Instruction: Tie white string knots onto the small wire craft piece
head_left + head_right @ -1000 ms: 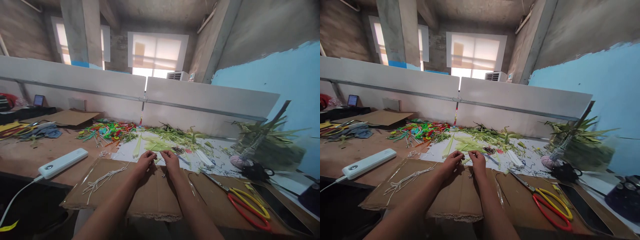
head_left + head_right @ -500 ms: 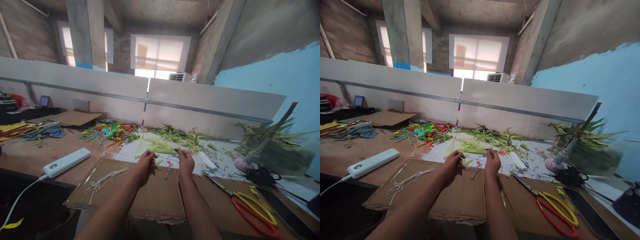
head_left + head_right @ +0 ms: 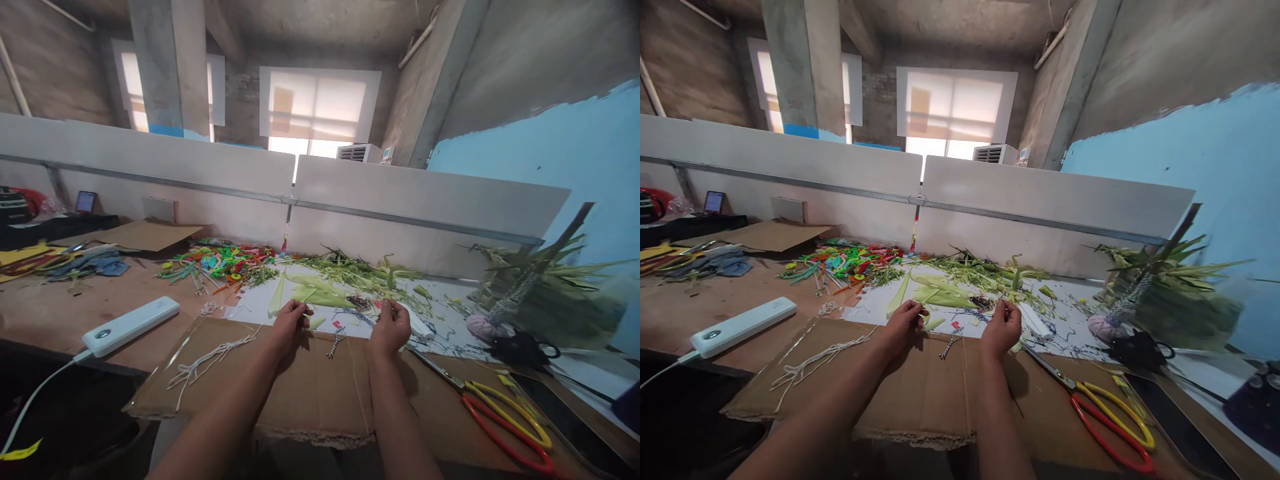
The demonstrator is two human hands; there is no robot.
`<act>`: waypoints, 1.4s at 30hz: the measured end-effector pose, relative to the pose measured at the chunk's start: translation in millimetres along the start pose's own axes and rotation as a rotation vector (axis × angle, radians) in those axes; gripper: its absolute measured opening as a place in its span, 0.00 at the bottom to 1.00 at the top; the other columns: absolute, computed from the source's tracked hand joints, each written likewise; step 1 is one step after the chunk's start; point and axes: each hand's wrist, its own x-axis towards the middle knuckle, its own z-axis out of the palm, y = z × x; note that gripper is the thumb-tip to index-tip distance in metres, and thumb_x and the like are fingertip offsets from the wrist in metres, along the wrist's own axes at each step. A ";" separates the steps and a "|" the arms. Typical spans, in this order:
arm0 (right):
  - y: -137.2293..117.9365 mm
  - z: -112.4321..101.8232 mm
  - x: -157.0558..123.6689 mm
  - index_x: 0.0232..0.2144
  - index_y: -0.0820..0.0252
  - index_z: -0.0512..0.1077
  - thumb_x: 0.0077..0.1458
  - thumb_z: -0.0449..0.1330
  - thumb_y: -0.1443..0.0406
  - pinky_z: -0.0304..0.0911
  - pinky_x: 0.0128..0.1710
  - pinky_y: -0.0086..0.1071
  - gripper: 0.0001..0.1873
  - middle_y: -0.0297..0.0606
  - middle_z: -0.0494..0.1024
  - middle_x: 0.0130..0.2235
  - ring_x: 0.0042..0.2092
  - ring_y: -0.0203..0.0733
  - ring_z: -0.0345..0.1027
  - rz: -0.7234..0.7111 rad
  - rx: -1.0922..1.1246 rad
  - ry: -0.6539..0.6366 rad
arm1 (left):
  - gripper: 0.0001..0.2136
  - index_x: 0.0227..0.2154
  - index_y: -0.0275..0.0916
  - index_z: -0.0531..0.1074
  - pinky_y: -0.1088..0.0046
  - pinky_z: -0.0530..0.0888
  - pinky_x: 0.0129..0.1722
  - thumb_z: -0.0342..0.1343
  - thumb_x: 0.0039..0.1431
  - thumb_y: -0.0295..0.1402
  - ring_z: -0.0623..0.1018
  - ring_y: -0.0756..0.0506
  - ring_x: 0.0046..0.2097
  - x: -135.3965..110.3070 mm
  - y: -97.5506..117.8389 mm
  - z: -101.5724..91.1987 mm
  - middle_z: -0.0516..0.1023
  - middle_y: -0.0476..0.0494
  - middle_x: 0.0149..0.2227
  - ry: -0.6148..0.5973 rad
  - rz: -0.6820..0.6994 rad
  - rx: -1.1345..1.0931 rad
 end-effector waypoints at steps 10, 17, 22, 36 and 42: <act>0.6 -6.7 5.4 0.36 0.60 0.74 0.57 0.57 0.52 0.62 0.30 0.33 0.17 0.39 0.78 0.30 0.30 0.44 0.69 -0.010 -0.094 0.048 | 0.19 0.25 0.40 0.65 0.80 0.60 0.18 0.66 0.49 0.48 0.66 0.55 0.20 2.7 -0.1 -0.6 0.73 0.50 0.26 0.073 0.026 -0.026; 2.3 -5.8 2.7 0.33 0.57 0.79 0.54 0.59 0.54 0.62 0.40 0.39 0.15 0.42 0.82 0.32 0.38 0.52 0.71 -0.081 -0.241 -0.165 | 0.20 0.27 0.40 0.68 0.79 0.62 0.20 0.68 0.46 0.49 0.69 0.54 0.23 -1.4 3.3 1.6 0.76 0.47 0.30 0.012 0.035 0.020; 0.8 6.6 -10.3 0.30 0.50 0.84 0.48 0.65 0.57 0.55 0.55 0.46 0.09 0.39 0.80 0.54 0.54 0.57 0.66 -0.212 -0.304 -0.426 | 0.18 0.29 0.40 0.71 0.79 0.60 0.20 0.68 0.47 0.47 0.68 0.53 0.24 -8.4 7.9 4.4 0.74 0.48 0.29 -0.034 0.020 0.094; -8.0 19.4 -41.5 0.27 0.50 0.81 0.52 0.65 0.56 0.56 0.57 0.51 0.08 0.42 0.82 0.49 0.54 0.57 0.69 -0.259 -0.067 -0.877 | 0.20 0.29 0.40 0.71 0.78 0.62 0.23 0.69 0.47 0.50 0.64 0.53 0.21 -16.2 11.5 8.9 0.65 0.55 0.21 -0.149 -0.075 0.155; -7.0 19.0 -38.6 0.28 0.53 0.81 0.53 0.64 0.57 0.57 0.57 0.49 0.09 0.43 0.83 0.45 0.51 0.55 0.71 -0.242 -0.047 -0.856 | 0.19 0.30 0.39 0.73 0.79 0.61 0.21 0.70 0.46 0.48 0.63 0.54 0.21 -20.0 16.1 10.9 0.65 0.55 0.22 -0.149 -0.098 0.158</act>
